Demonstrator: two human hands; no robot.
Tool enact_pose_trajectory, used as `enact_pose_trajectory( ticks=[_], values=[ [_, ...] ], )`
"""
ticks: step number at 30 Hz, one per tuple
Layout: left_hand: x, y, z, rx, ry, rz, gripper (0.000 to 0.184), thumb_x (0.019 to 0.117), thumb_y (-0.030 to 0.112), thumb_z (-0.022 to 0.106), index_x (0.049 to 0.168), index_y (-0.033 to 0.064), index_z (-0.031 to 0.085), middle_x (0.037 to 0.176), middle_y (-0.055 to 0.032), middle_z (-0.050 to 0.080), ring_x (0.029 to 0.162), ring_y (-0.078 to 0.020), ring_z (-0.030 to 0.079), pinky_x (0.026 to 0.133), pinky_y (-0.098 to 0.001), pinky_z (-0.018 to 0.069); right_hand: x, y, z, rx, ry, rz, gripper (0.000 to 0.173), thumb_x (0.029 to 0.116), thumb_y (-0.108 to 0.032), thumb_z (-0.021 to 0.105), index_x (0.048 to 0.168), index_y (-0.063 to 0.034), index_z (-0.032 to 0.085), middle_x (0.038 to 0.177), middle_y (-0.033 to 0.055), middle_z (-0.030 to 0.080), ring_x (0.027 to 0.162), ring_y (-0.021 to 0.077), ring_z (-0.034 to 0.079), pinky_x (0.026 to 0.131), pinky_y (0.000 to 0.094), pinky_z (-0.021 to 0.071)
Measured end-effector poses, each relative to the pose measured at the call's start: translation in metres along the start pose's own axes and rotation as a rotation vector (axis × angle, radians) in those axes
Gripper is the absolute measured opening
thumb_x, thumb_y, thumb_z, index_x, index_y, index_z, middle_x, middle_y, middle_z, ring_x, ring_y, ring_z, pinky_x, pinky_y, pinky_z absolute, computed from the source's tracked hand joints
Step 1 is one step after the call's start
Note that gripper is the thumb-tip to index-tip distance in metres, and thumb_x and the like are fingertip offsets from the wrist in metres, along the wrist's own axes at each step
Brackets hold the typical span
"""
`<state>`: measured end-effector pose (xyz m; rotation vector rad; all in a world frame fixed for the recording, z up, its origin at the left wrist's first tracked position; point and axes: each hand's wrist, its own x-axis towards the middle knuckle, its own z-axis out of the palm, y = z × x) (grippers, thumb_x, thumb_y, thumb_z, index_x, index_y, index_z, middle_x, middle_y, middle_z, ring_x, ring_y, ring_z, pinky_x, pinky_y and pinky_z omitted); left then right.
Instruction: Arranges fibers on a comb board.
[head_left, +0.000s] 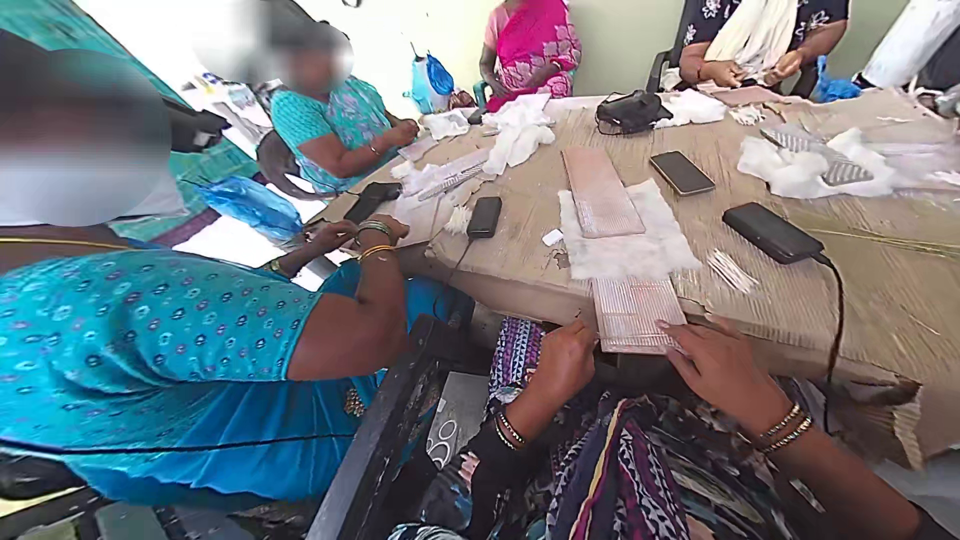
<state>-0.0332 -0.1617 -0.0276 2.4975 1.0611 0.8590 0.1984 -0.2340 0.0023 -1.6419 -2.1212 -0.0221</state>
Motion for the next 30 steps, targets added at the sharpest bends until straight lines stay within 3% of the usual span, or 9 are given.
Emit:
enact_pose_trajectory(
  ticks=[3,5,10,13,16,22,25,28,30],
  values=[
    [0.0,0.001,-0.005,-0.027,0.023,-0.004,0.015,0.0924,-0.001,0.06,0.089,-0.0041,0.075,0.085,-0.0175,0.072,0.078,-0.0319,0.074,0.069,-0.047,0.06,0.015,0.016,0.015,-0.072,0.11,-0.037,0.013,0.0862,-0.007,0.065,0.082,-0.0001,0.075,0.088,0.022,0.07,0.082,0.0443,0.069,0.074,0.064,0.0479],
    [0.0,0.001,-0.009,-0.012,0.028,0.014,0.015,0.0926,0.0,0.061,0.09,-0.0032,0.075,0.085,-0.0168,0.072,0.078,-0.0315,0.073,0.069,-0.0466,0.0594,0.017,0.017,0.02,-0.08,0.129,-0.046,0.012,0.0842,-0.005,0.066,0.076,-0.0002,0.073,0.081,0.0209,0.068,0.078,0.0435,0.068,0.07,0.0626,0.0471],
    [0.014,0.012,-0.024,0.123,-0.129,0.044,0.035,0.0942,0.011,0.067,0.129,0.0068,0.072,0.115,-0.0191,0.072,0.11,-0.0381,0.068,0.094,-0.0581,0.0507,0.023,0.0,0.017,-0.107,0.142,-0.107,0.017,0.0891,-0.011,0.063,0.08,0.0004,0.072,0.084,0.0211,0.069,0.08,0.0442,0.069,0.069,0.0612,0.0486],
    [0.022,0.019,-0.016,0.089,-0.177,0.044,0.024,0.094,0.001,0.057,0.108,-0.0001,0.076,0.102,-0.0212,0.074,0.096,-0.0399,0.073,0.083,-0.0576,0.0561,0.023,-0.004,0.013,-0.089,0.144,-0.106,0.018,0.0917,-0.013,0.064,0.081,-0.0002,0.072,0.084,0.0195,0.069,0.08,0.0418,0.069,0.068,0.0586,0.0503],
    [0.025,0.018,-0.009,0.052,-0.258,-0.004,0.024,0.0968,-0.001,0.052,0.104,-0.0041,0.074,0.102,-0.0228,0.074,0.095,-0.0408,0.073,0.081,-0.0577,0.0575,0.018,0.006,0.003,-0.07,0.02,-0.032,0.018,0.0943,-0.012,0.064,0.084,-0.002,0.074,0.087,0.017,0.07,0.085,0.0377,0.069,0.072,0.0552,0.0498],
    [0.018,-0.002,-0.012,0.048,-0.141,-0.058,0.02,0.0974,-0.003,0.056,0.098,-0.0059,0.075,0.091,-0.0227,0.073,0.085,-0.0417,0.073,0.076,-0.0603,0.0572,0.017,0.07,-0.037,0.116,-0.085,0.306,0.007,0.0895,-0.004,0.073,0.093,0.0003,0.078,0.097,0.0212,0.071,0.093,0.0407,0.067,0.084,0.0662,0.0447],
    [0.019,-0.008,-0.015,0.061,-0.004,-0.04,0.018,0.0965,0.001,0.06,0.102,-0.0024,0.077,0.095,-0.0214,0.072,0.085,-0.04,0.072,0.073,-0.0587,0.0568,0.022,0.082,-0.047,0.222,-0.105,0.323,0.009,0.0916,-0.005,0.071,0.096,0.001,0.077,0.095,0.0196,0.071,0.088,0.0362,0.067,0.083,0.0628,0.0463],
    [0.024,0.001,-0.018,0.086,0.154,0.069,0.035,0.0957,0.011,0.062,0.128,0.002,0.069,0.125,-0.0243,0.066,0.114,-0.0442,0.064,0.091,-0.0628,0.0495,0.029,0.06,-0.042,0.236,-0.126,0.244,0.007,0.0896,-0.005,0.073,0.092,0.001,0.077,0.09,0.0182,0.07,0.083,0.0348,0.067,0.079,0.0607,0.0477],
    [0.028,0.013,-0.02,0.095,0.159,0.138,0.038,0.0986,0.016,0.058,0.135,0.0067,0.066,0.137,-0.0213,0.063,0.131,-0.0427,0.057,0.104,-0.0639,0.0425,0.034,0.042,-0.036,0.25,-0.157,0.188,0.006,0.0893,-0.004,0.073,0.09,-0.0003,0.077,0.088,0.016,0.071,0.082,0.0323,0.067,0.078,0.0582,0.0476]
  ],
)
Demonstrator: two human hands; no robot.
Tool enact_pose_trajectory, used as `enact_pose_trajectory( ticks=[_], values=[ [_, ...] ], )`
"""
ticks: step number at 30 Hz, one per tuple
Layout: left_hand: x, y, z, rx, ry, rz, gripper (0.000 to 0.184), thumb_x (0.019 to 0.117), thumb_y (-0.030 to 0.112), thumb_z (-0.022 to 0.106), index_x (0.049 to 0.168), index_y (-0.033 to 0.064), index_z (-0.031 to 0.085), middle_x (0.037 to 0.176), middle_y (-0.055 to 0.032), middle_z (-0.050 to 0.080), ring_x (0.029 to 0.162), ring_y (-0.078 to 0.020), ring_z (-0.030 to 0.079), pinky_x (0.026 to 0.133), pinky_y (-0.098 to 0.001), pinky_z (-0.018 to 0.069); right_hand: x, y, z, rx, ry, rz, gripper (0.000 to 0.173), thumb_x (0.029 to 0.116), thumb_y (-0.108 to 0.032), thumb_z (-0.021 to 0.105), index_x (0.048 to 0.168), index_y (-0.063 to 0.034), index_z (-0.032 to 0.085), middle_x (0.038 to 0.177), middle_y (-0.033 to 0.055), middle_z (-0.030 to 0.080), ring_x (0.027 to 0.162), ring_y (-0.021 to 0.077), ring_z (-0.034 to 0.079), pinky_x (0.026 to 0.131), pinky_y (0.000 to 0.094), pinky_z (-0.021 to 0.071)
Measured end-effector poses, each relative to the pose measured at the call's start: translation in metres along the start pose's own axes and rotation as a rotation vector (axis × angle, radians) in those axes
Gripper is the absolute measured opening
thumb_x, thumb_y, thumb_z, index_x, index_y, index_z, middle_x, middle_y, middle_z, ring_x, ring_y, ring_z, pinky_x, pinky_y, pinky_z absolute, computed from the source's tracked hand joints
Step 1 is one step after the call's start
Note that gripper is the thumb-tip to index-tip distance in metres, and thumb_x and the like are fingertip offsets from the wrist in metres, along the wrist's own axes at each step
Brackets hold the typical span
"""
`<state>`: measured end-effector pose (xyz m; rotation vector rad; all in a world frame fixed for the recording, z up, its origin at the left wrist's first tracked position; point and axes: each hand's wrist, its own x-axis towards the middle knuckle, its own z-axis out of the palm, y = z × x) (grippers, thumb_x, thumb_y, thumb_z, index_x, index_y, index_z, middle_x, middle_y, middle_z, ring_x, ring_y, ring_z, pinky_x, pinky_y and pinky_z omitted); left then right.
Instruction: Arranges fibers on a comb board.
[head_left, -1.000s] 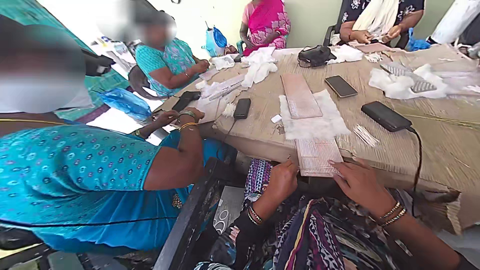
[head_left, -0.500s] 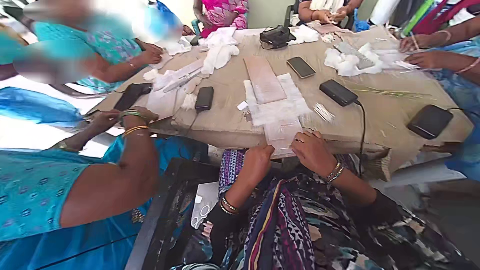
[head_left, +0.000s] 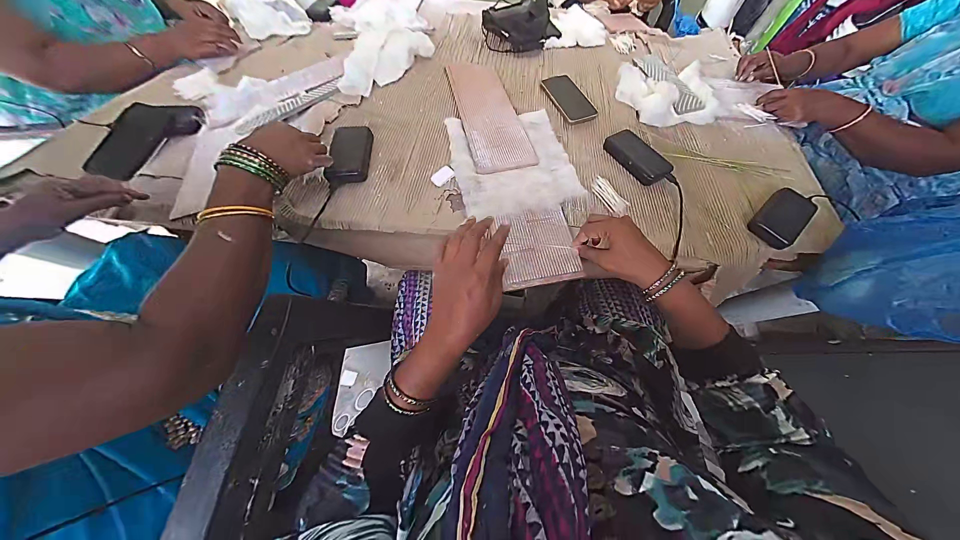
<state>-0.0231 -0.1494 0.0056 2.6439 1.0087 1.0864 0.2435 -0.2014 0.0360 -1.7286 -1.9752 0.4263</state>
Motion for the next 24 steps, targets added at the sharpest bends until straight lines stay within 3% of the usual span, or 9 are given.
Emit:
enact_pose_trajectory(
  ticks=[1,3,5,7,11,14,19,22,24],
  values=[
    [0.002,0.003,0.002,-0.006,-0.017,0.029,0.036,0.0992,0.016,0.057,0.132,0.0073,0.069,0.136,-0.0199,0.065,0.131,-0.0416,0.058,0.106,-0.0638,0.0419,0.0,-0.007,0.005,0.009,-0.006,-0.022,0.005,0.0894,-0.004,0.073,0.09,-0.0013,0.077,0.087,0.0144,0.07,0.08,0.03,0.066,0.076,0.056,0.0468],
    [0.003,0.004,0.006,-0.018,-0.081,0.045,0.025,0.099,0.013,0.06,0.117,0.0061,0.076,0.121,-0.0177,0.071,0.119,-0.0388,0.066,0.101,-0.0615,0.0477,-0.001,-0.016,0.012,0.033,0.009,-0.065,0.005,0.0881,-0.003,0.073,0.088,-0.0023,0.077,0.085,0.0123,0.068,0.077,0.027,0.064,0.075,0.0544,0.0454],
    [0.003,-0.001,0.01,-0.03,-0.095,0.055,0.017,0.0951,0.003,0.061,0.099,0.0028,0.078,0.093,-0.0161,0.072,0.088,-0.0352,0.071,0.076,-0.0533,0.0551,-0.003,-0.022,0.013,0.026,0.002,-0.089,0.004,0.0875,-0.004,0.073,0.086,-0.0026,0.076,0.084,0.0119,0.068,0.078,0.0271,0.064,0.076,0.0549,0.0441],
    [0.001,-0.003,0.011,-0.045,-0.092,0.059,0.016,0.0919,-0.002,0.061,0.091,0.0002,0.076,0.078,-0.0154,0.067,0.072,-0.0337,0.069,0.062,-0.0488,0.0547,-0.005,-0.024,0.011,-0.005,-0.031,-0.111,0.003,0.0858,-0.006,0.075,0.087,-0.0044,0.077,0.087,0.0108,0.07,0.079,0.0269,0.065,0.075,0.0549,0.0456],
    [-0.005,0.0,0.013,-0.033,-0.083,0.062,0.017,0.0898,-0.003,0.061,0.092,0.0016,0.077,0.078,-0.0141,0.068,0.07,-0.0314,0.069,0.06,-0.047,0.0525,-0.003,-0.029,0.015,0.006,-0.076,-0.118,0.017,0.0913,-0.017,0.074,0.103,-0.006,0.079,0.094,0.0108,0.072,0.081,0.0265,0.065,0.078,0.0542,0.0469],
    [-0.005,0.0,0.014,-0.025,-0.054,0.087,0.018,0.0891,-0.003,0.061,0.093,0.0022,0.078,0.078,-0.013,0.069,0.069,-0.0295,0.068,0.059,-0.0454,0.0504,0.0,-0.031,0.027,0.04,-0.008,-0.15,0.01,0.0905,-0.009,0.071,0.094,-0.0054,0.08,0.086,0.0097,0.07,0.077,0.0248,0.064,0.077,0.0523,0.0469],
    [-0.008,-0.006,0.014,-0.014,-0.039,0.092,0.018,0.0901,-0.002,0.061,0.091,0.0018,0.078,0.074,-0.0128,0.067,0.063,-0.0292,0.066,0.055,-0.0437,0.0485,-0.004,-0.032,0.036,-0.082,0.069,-0.2,0.007,0.0878,-0.007,0.071,0.086,-0.0051,0.077,0.082,0.0102,0.068,0.08,0.0286,0.066,0.075,0.0534,0.0461],
    [-0.011,-0.018,0.002,0.012,-0.08,0.006,0.018,0.0918,-0.003,0.061,0.096,0.0005,0.078,0.082,-0.0158,0.072,0.072,-0.0338,0.071,0.063,-0.0509,0.0544,-0.009,-0.02,0.03,-0.17,0.146,-0.177,0.005,0.0859,-0.004,0.072,0.084,-0.0041,0.076,0.082,0.0126,0.069,0.08,0.0322,0.066,0.072,0.0546,0.0454],
    [-0.01,-0.029,-0.007,0.009,-0.085,-0.082,0.019,0.0948,-0.002,0.059,0.099,-0.0015,0.077,0.089,-0.019,0.073,0.078,-0.0383,0.072,0.067,-0.0569,0.0553,-0.009,0.004,0.01,-0.122,0.164,-0.022,0.007,0.0883,-0.004,0.071,0.088,-0.0011,0.077,0.087,0.0163,0.072,0.084,0.0343,0.068,0.077,0.0587,0.0467]
  ],
)
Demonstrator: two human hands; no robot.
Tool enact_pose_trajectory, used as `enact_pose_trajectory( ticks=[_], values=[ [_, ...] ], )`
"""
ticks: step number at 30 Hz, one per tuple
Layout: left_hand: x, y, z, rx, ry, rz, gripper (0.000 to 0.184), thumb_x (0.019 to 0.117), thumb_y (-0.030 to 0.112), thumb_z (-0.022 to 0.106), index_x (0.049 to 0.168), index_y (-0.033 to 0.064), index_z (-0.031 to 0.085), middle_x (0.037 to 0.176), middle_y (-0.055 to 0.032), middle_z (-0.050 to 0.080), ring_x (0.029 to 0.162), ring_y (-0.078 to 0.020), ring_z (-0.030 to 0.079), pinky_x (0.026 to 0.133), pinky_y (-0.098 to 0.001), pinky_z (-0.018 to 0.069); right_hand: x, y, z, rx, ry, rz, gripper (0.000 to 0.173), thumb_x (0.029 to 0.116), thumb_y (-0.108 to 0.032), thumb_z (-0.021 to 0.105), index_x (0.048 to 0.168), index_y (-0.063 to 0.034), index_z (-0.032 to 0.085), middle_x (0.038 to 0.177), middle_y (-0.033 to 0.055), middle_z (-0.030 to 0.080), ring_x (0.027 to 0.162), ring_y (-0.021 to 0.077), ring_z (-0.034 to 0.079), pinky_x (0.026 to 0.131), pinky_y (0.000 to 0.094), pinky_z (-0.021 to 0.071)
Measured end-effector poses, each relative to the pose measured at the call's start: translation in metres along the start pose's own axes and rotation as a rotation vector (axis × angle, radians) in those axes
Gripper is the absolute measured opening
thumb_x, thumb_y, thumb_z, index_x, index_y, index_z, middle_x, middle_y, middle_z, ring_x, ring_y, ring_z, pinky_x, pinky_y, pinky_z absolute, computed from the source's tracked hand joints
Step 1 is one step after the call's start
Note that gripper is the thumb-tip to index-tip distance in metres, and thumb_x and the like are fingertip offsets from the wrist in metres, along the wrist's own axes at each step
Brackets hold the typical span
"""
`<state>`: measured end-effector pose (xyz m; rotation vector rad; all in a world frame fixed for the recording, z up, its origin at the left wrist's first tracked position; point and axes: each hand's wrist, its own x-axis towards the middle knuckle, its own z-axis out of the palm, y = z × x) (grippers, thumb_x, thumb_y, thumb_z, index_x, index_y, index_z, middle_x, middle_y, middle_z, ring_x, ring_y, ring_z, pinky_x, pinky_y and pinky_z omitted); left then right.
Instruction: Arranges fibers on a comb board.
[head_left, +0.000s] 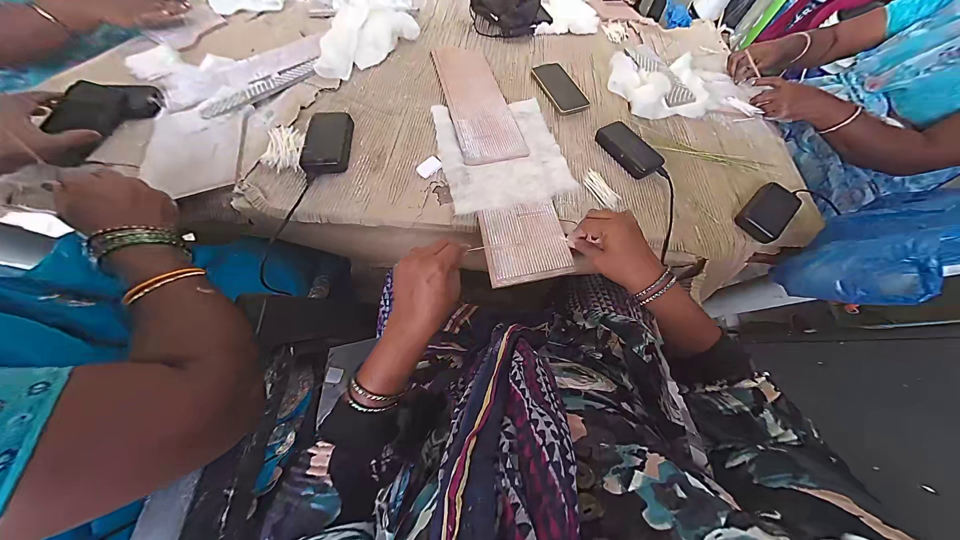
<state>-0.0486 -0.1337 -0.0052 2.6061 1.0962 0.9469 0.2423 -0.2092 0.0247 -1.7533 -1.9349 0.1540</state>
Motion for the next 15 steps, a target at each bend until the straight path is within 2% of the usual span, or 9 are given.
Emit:
enact_pose_trajectory(
  ticks=[1,3,5,6,10,13,15],
  values=[
    [0.0,-0.007,-0.004,-0.01,-0.005,-0.046,0.019,0.0965,-0.002,0.058,0.1,-0.0027,0.076,0.092,-0.0207,0.074,0.082,-0.0401,0.073,0.07,-0.0598,0.056,0.005,0.016,-0.011,0.045,-0.006,0.122,0.009,0.0909,-0.004,0.069,0.092,0.0012,0.077,0.091,0.0179,0.072,0.085,0.0335,0.068,0.08,0.0583,0.0488],
    [-0.001,-0.017,-0.011,-0.054,-0.009,-0.137,0.018,0.0984,-0.001,0.058,0.102,-0.0049,0.074,0.095,-0.0229,0.073,0.085,-0.0421,0.072,0.073,-0.0632,0.0546,0.019,0.049,-0.028,0.151,0.0,0.361,0.014,0.0949,-0.007,0.068,0.102,0.0035,0.076,0.096,0.0174,0.073,0.085,0.0256,0.066,0.083,0.0478,0.0526],
    [-0.001,-0.021,-0.015,-0.108,-0.003,-0.211,0.017,0.0998,0.002,0.058,0.102,-0.0048,0.074,0.093,-0.0225,0.072,0.084,-0.0401,0.071,0.075,-0.0622,0.0534,0.038,0.075,-0.037,0.228,0.025,0.503,0.015,0.0941,-0.006,0.071,0.103,0.0057,0.074,0.096,0.0166,0.072,0.085,0.0191,0.063,0.084,0.0397,0.0513],
    [-0.001,-0.022,-0.015,-0.134,0.001,-0.232,0.017,0.1004,0.003,0.058,0.103,-0.0045,0.074,0.092,-0.022,0.072,0.083,-0.0386,0.071,0.076,-0.061,0.0537,0.048,0.086,-0.036,0.238,0.037,0.534,0.015,0.0927,-0.005,0.073,0.102,0.0061,0.073,0.094,0.0156,0.07,0.083,0.0174,0.061,0.083,0.0386,0.0499],
    [-0.003,-0.022,-0.006,-0.21,0.01,-0.248,0.019,0.1008,0.007,0.058,0.101,-0.002,0.074,0.088,-0.017,0.07,0.08,-0.0314,0.068,0.073,-0.0548,0.0532,0.078,0.108,-0.023,0.203,0.049,0.565,0.017,0.0892,-0.007,0.077,0.099,0.0061,0.071,0.09,0.0166,0.068,0.082,0.0213,0.061,0.081,0.0439,0.0494],
    [-0.008,-0.027,-0.005,-0.255,0.003,-0.298,0.019,0.1013,0.009,0.058,0.102,-0.0003,0.074,0.088,-0.0148,0.071,0.079,-0.0274,0.068,0.074,-0.0519,0.0539,0.085,0.107,-0.019,0.16,0.062,0.579,0.022,0.0945,-0.015,0.073,0.099,0.006,0.071,0.091,0.0191,0.068,0.084,0.0265,0.062,0.082,0.0497,0.0488],
    [-0.01,-0.032,-0.007,-0.294,0.012,-0.344,0.019,0.1018,0.01,0.058,0.104,0.0002,0.074,0.085,-0.0115,0.07,0.075,-0.0207,0.065,0.071,-0.0448,0.054,0.085,0.095,-0.022,0.134,0.133,0.562,0.025,0.0977,-0.018,0.068,0.102,0.0061,0.071,0.096,0.0211,0.069,0.09,0.03,0.063,0.087,0.0527,0.0479]
  ],
)
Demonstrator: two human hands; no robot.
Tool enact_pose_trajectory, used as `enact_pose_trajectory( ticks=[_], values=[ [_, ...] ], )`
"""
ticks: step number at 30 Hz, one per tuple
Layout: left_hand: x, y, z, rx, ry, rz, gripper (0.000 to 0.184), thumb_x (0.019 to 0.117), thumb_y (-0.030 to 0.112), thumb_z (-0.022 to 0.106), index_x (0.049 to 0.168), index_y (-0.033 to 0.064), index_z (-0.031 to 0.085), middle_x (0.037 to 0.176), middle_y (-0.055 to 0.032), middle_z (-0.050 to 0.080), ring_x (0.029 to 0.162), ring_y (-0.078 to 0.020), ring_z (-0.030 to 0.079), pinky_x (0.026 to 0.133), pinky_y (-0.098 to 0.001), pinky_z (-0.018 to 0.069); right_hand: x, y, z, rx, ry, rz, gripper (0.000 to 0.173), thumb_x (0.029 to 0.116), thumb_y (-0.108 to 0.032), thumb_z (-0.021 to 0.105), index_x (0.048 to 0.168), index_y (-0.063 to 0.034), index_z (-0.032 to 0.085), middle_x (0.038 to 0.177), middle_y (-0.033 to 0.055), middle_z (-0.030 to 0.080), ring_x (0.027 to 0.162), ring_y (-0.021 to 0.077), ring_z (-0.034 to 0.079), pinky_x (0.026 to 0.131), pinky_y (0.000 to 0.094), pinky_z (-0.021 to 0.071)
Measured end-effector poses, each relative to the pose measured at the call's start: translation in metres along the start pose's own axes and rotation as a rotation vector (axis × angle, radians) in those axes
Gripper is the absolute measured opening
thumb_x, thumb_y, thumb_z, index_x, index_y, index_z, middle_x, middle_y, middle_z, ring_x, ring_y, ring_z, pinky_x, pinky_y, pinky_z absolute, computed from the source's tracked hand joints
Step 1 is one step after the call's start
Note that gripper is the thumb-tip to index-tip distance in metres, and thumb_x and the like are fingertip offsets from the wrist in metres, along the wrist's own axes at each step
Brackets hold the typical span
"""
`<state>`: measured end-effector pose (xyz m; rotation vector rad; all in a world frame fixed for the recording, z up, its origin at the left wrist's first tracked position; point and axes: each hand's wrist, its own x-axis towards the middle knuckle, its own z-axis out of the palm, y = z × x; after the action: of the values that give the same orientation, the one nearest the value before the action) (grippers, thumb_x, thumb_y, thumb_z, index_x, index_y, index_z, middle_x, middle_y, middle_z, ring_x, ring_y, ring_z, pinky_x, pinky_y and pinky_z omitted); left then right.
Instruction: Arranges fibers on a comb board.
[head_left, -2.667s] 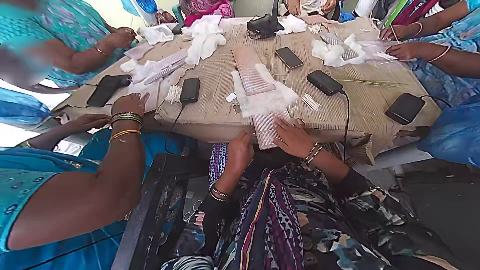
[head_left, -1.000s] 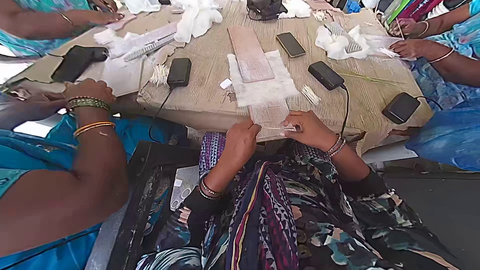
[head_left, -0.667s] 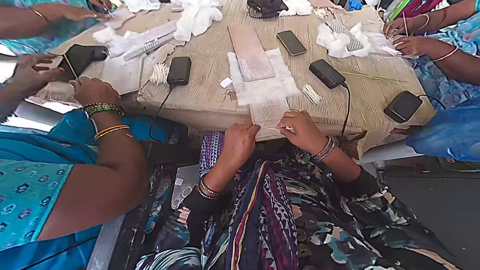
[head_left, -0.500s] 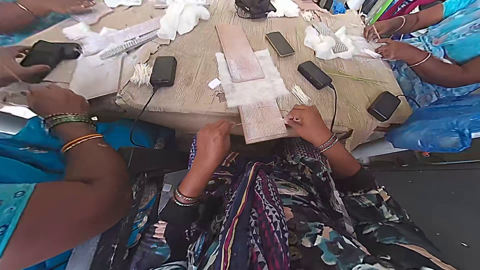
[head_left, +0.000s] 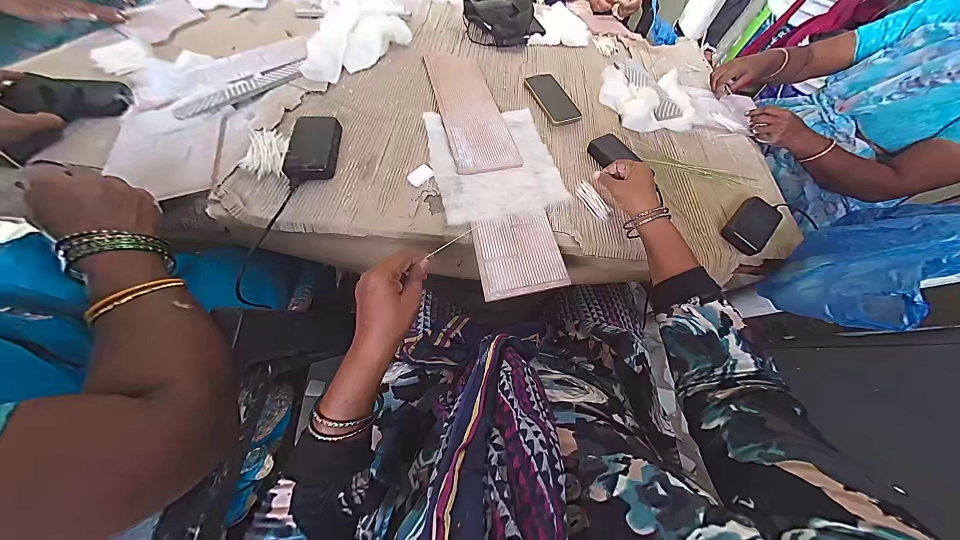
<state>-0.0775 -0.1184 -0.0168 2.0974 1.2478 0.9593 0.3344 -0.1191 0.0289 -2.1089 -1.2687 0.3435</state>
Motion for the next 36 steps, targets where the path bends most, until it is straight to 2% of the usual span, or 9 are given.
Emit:
enact_pose_trajectory(
  ticks=[6,10,14,22,26,29,32,34,36],
  values=[
    [0.0,-0.003,-0.006,-0.157,0.033,-0.15,0.019,0.1044,0.009,0.055,0.108,0.0004,0.072,0.081,-0.0047,0.066,0.066,-0.0067,0.056,0.064,-0.0258,0.0478,-0.054,-0.064,0.044,-0.055,-0.232,-0.449,0.023,0.0934,-0.014,0.072,0.11,0.0025,0.072,0.102,0.0201,0.07,0.085,0.0329,0.066,0.078,0.0532,0.0525],
    [-0.004,0.0,-0.007,-0.21,0.044,-0.137,0.018,0.1044,0.009,0.055,0.107,0.0005,0.071,0.082,-0.0044,0.066,0.067,-0.0064,0.056,0.064,-0.0251,0.0485,-0.072,-0.094,0.09,-0.302,-0.188,-0.728,0.032,0.0873,-0.016,0.079,0.117,-0.0033,0.073,0.109,0.0204,0.067,0.098,0.0406,0.065,0.079,0.0591,0.0476],
    [-0.009,-0.003,-0.013,-0.245,0.056,-0.185,0.017,0.1038,0.009,0.056,0.108,0.002,0.072,0.082,-0.0024,0.066,0.066,-0.0047,0.055,0.063,-0.0239,0.0476,-0.065,-0.093,0.112,-0.375,-0.137,-0.754,0.008,0.0927,-0.008,0.069,0.093,-0.0006,0.074,0.091,0.0202,0.067,0.088,0.04,0.066,0.075,0.0576,0.0482],
    [-0.007,-0.009,-0.006,-0.255,0.024,-0.195,0.019,0.1045,0.01,0.055,0.108,0.0021,0.072,0.084,-0.0036,0.067,0.067,-0.0061,0.057,0.065,-0.0261,0.0486,-0.133,-0.058,0.092,-0.379,0.017,-0.977,0.02,0.0934,-0.006,0.059,0.078,0.0005,0.069,0.074,0.0154,0.065,0.07,0.0336,0.066,0.061,0.0469,0.0462],
    [0.002,0.007,0.015,-0.303,-0.118,-0.062,0.033,0.0983,0.009,0.066,0.131,0.0052,0.067,0.092,-0.0071,0.07,0.07,-0.0091,0.059,0.066,-0.0287,0.0518,-0.148,-0.051,0.078,-0.156,-0.057,-0.827,0.016,0.0903,-0.007,0.063,0.084,-0.0001,0.075,0.081,0.0154,0.07,0.075,0.0321,0.068,0.066,0.0492,0.0499],
    [0.021,0.036,0.029,-0.15,-0.346,0.074,0.052,0.0959,0.008,0.069,0.146,0.014,0.059,0.097,-0.014,0.071,0.079,-0.0264,0.067,0.075,-0.0499,0.0558,-0.139,-0.06,0.068,0.053,-0.205,-0.608,0.01,0.0903,-0.003,0.067,0.091,0.0031,0.075,0.088,0.0167,0.07,0.074,0.0268,0.065,0.071,0.045,0.0531],
    [0.048,0.053,0.041,0.025,-0.432,0.117,0.027,0.0979,0.006,0.065,0.124,0.0055,0.072,0.105,-0.02,0.072,0.098,-0.0387,0.07,0.088,-0.0622,0.0528,-0.129,-0.067,0.063,0.203,-0.331,-0.469,0.011,0.0932,-0.003,0.066,0.096,0.0038,0.074,0.09,0.0136,0.068,0.073,0.0172,0.06,0.071,0.0344,0.0512],
    [0.063,0.049,0.045,0.03,-0.423,0.076,0.014,0.0995,0.008,0.064,0.103,-0.0003,0.075,0.099,-0.02,0.071,0.095,-0.0381,0.069,0.085,-0.0617,0.0515,-0.125,-0.067,0.053,0.276,-0.428,-0.364,0.008,0.0948,-0.003,0.067,0.096,0.0023,0.072,0.085,0.0077,0.068,0.071,0.009,0.057,0.068,0.0272,0.0482],
    [0.073,0.038,0.045,-0.029,-0.404,-0.017,0.016,0.1009,0.01,0.062,0.099,-0.0008,0.074,0.095,-0.0185,0.071,0.091,-0.0342,0.068,0.085,-0.0598,0.0509,-0.119,-0.062,0.04,0.389,-0.548,-0.227,0.006,0.0967,-0.001,0.065,0.096,0.0025,0.07,0.083,0.0037,0.065,0.072,0.0044,0.056,0.069,0.023,0.0481]
  ],
)
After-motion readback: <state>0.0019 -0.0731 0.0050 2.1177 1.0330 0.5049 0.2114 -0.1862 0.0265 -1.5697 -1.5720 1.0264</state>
